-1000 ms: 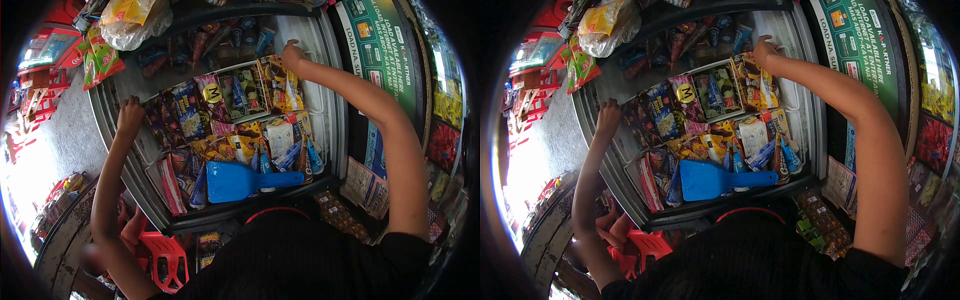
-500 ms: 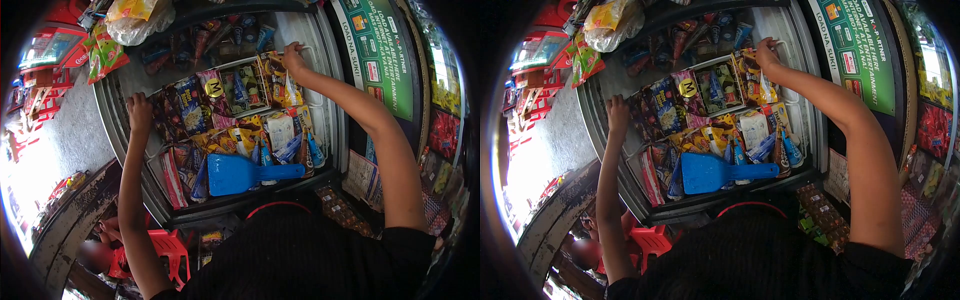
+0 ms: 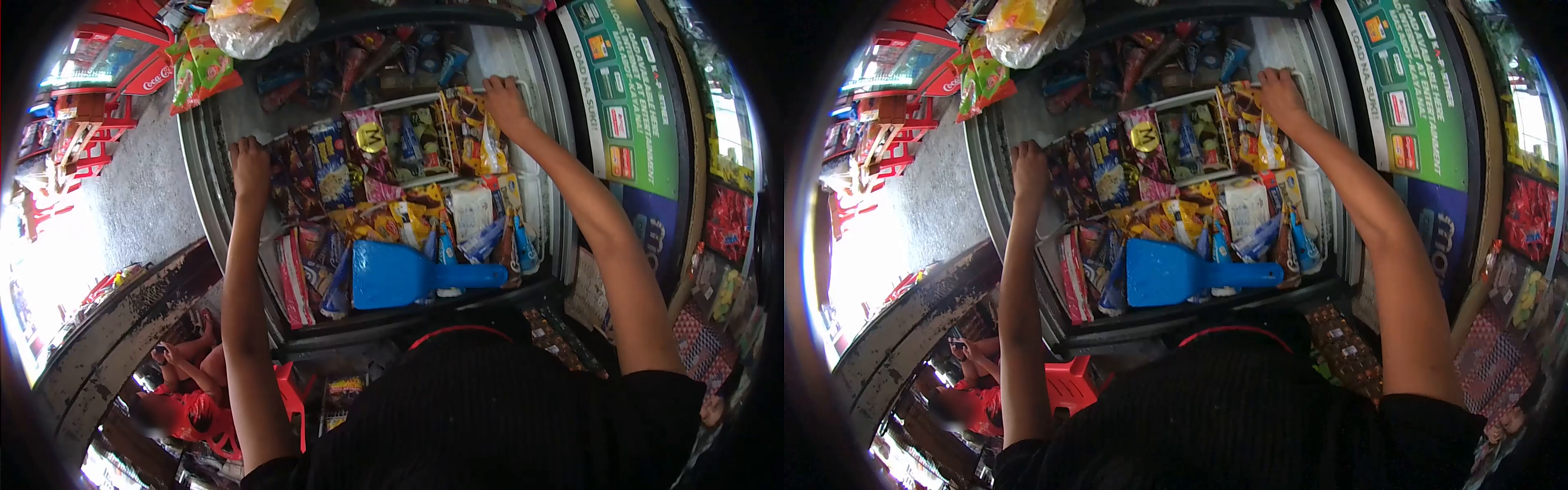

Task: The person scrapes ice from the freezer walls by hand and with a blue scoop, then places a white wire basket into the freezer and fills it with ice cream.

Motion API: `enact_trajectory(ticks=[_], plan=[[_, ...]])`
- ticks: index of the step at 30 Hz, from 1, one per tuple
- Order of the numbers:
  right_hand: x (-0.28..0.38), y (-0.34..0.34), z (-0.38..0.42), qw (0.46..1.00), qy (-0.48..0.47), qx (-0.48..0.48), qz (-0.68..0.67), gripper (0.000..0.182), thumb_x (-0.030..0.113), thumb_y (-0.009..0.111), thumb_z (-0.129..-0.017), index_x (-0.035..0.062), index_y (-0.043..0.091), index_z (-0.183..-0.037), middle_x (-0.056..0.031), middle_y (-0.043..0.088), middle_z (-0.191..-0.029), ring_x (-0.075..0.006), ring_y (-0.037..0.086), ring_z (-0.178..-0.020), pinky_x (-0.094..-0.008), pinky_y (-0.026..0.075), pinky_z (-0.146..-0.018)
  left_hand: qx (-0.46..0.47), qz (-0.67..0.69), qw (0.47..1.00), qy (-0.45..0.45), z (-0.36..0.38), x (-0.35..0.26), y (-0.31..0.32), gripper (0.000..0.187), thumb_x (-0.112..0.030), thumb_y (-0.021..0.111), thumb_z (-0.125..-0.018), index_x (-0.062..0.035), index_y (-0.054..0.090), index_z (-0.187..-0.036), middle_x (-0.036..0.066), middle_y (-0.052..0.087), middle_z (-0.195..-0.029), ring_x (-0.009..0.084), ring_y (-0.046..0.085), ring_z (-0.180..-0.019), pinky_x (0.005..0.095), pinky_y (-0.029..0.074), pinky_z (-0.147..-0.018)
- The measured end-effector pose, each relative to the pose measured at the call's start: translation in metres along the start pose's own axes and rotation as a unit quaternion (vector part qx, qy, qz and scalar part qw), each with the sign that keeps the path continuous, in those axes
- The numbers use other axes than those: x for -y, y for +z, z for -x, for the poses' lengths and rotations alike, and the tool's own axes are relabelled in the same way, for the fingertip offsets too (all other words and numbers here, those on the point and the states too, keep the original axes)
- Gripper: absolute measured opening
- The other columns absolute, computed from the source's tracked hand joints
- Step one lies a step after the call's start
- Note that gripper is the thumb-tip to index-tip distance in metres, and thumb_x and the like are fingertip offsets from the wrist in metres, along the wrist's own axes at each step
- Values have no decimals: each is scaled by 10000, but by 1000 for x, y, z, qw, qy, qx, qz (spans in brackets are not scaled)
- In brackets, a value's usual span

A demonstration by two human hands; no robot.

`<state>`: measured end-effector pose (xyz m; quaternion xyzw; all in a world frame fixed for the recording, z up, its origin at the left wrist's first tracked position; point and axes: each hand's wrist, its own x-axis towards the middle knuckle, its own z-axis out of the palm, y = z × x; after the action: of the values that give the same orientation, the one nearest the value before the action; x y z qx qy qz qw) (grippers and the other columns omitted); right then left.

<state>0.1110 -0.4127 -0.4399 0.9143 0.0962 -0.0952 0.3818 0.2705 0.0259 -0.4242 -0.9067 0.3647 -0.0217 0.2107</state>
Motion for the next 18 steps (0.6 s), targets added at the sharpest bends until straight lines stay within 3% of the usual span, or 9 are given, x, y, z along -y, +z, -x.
enact_trajectory(ticks=[2, 4, 6, 7, 10, 14, 16, 18], plan=[[2, 0, -5, 999, 21, -24, -9, 197, 193, 532, -739, 118, 685, -840, -21, 530, -964, -202, 453, -965, -399, 366, -815, 19, -33, 999, -10, -6, 0, 13, 407, -375, 727, -565, -77, 677, -839, 82, 548, -941, 232, 477, -968, 378, 342, -895], [6, -5, -12, 998, 29, 51, 3, 197, 194, 525, -742, 123, 685, -831, -25, 533, -964, -203, 453, -953, -402, 358, -806, 16, -32, 999, -15, -13, 3, 14, 396, -368, 729, -553, -84, 678, -824, 82, 547, -928, 231, 477, -956, 362, 354, -869], [8, -8, -11, 998, 25, 60, -2, 197, 207, 525, -766, 139, 686, -856, -26, 535, -970, -216, 445, -968, -416, 342, -811, 11, 43, 999, 2, -6, 1, 1, 236, -194, 639, -641, -10, 644, -790, 100, 542, -928, 250, 483, -952, 356, 372, -842], [4, -10, -11, 997, 0, 74, -13, 193, 201, 532, -762, 139, 686, -862, -24, 540, -961, -215, 449, -963, -411, 344, -801, 29, 75, 997, 6, -5, 2, -6, 324, -253, 696, -582, -14, 645, -794, 95, 544, -930, 248, 482, -945, 359, 371, -842], [-4, -11, -12, 995, -24, 89, -21, 187, 188, 559, -743, 139, 685, -872, -23, 542, -971, -210, 455, -964, -391, 344, -780, 17, 46, 999, -4, -5, -1, -3, 339, -270, 716, -569, -22, 647, -790, 92, 540, -925, 249, 481, -944, 360, 369, -845], [-15, -6, 0, 997, -15, 49, -52, 162, 173, 564, -726, 141, 688, -824, -22, 532, -999, -197, 450, -977, -353, 340, -804, 12, 66, 998, -5, -3, -3, -4, 340, -265, 701, -559, -21, 639, -787, 96, 530, -914, 253, 485, -941, 374, 371, -856], [-21, 0, 5, 994, -32, -37, -95, 144, 154, 562, -710, 141, 691, -772, -25, 531, -996, -191, 444, -984, -332, 334, -822, -1, 42, 999, 3, -6, -1, -2, 254, -205, 659, -614, -21, 629, -786, 99, 529, -913, 252, 490, -944, 368, 378, -857], [-17, 3, 6, 991, -15, -43, -127, 127, 137, 568, -690, 114, 686, -731, -29, 531, -991, -191, 438, -992, -317, 329, -845, 17, 66, 997, 28, -7, 10, 4, 155, -123, 600, -663, -23, 618, -779, 104, 528, -918, 249, 492, -954, 357, 386, -854]])
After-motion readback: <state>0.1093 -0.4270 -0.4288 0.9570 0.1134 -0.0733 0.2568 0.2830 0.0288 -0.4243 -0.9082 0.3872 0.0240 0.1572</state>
